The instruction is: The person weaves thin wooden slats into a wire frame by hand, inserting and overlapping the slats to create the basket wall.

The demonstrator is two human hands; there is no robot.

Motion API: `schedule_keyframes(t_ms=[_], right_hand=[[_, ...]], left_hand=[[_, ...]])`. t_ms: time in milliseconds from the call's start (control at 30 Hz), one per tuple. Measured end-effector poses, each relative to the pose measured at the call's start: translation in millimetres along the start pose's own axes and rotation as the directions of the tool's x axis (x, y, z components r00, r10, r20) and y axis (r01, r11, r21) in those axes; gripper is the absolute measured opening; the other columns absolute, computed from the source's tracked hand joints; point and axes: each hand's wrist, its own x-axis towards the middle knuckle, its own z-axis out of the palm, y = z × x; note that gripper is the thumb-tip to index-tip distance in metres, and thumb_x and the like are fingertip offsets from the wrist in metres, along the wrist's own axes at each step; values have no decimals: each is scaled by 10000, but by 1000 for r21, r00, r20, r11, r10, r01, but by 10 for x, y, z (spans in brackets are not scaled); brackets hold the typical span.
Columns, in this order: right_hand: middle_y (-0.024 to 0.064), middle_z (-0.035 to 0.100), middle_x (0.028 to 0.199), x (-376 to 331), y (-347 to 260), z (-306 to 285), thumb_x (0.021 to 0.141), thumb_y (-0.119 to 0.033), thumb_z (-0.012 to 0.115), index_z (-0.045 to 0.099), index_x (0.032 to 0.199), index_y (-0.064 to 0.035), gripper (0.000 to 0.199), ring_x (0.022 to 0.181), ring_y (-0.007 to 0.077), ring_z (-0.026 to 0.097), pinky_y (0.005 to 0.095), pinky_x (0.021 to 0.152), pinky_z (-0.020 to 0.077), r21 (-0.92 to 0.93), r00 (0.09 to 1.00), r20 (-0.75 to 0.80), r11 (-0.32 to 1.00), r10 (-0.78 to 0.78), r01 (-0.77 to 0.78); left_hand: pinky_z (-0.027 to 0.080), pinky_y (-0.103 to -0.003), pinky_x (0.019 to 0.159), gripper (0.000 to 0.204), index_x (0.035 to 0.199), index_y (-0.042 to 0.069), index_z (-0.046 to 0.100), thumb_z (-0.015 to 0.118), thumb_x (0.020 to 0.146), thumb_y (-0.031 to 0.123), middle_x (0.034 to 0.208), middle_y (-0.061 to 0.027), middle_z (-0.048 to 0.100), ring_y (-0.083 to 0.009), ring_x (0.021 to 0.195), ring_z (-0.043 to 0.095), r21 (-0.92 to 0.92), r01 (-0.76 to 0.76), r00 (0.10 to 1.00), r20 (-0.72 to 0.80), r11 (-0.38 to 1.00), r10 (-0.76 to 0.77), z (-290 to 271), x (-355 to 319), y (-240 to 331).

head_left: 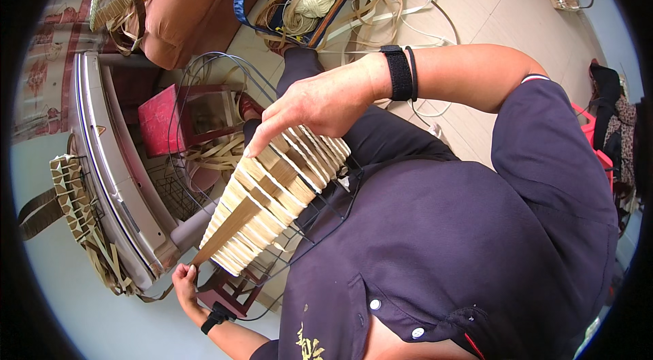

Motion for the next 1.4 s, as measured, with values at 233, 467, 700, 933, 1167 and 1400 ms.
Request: schedule_keyframes(t_ms=[233, 467, 700, 933, 1167, 1400], right_hand=[[174, 633, 1352, 15, 40, 44, 771, 186, 498, 527, 1471, -135, 770, 1227, 388, 619, 457, 1006, 537, -5, 1000, -23, 1000, 3, -3], [171, 637, 1344, 16, 19, 26, 789, 185, 496, 531, 1468, -141, 753, 1233, 380, 619, 450, 1022, 536, -19, 999, -40, 1000, -1, 0], [170, 634, 1347, 12, -19, 4, 784, 182, 499, 533, 1467, -149, 759, 1232, 379, 618, 448, 1029, 533, -28, 998, -19, 998, 52, -52], [164, 625, 1338, 2, 16, 17, 742, 166, 512, 507, 1496, -139, 814, 1237, 384, 605, 456, 1023, 515, 29, 999, -33, 1000, -3, 4], [143, 587, 1355, 197, -137, -160, 858, -136, 573, 710, 1241, -57, 414, 1243, 308, 584, 423, 1084, 445, 11, 991, -109, 997, 80, -79], [166, 712, 1152, 815, -423, 1, 965, -283, 712, 616, 1346, -53, 455, 1080, 337, 689, 412, 948, 539, -193, 994, -84, 977, 73, -88]], left_hand=[[421, -293, 631, 253, 765, 57, 583, 737, 945, 146, 685, -19, 616, -118, 641, 523, 72, 106, 960, -266, 992, -83, -307, -83, -750], [418, -297, 597, 269, 771, 52, 592, 727, 965, 181, 690, -45, 645, -126, 588, 524, -13, 117, 948, -297, 993, -115, -224, -31, -858], [376, -291, 511, 302, 758, 55, 571, 725, 977, 195, 642, -33, 611, -116, 535, 494, 6, 81, 938, -339, 997, -74, -267, 64, -964], [435, -278, 517, 269, 840, 60, 603, 694, 1009, 248, 693, -34, 642, -123, 541, 563, 4, 196, 939, -290, 981, -187, -353, -166, -958], [402, -216, 509, 249, 876, 88, 606, 581, 1062, 251, 670, 33, 559, -47, 552, 496, -121, -183, 978, -128, 976, 167, -108, -402, 178], [342, -229, 441, 277, 811, 19, 652, 713, 960, 245, 589, 35, 553, -52, 459, 443, -250, -403, 891, 111, 880, 439, 231, -1281, 1666]])
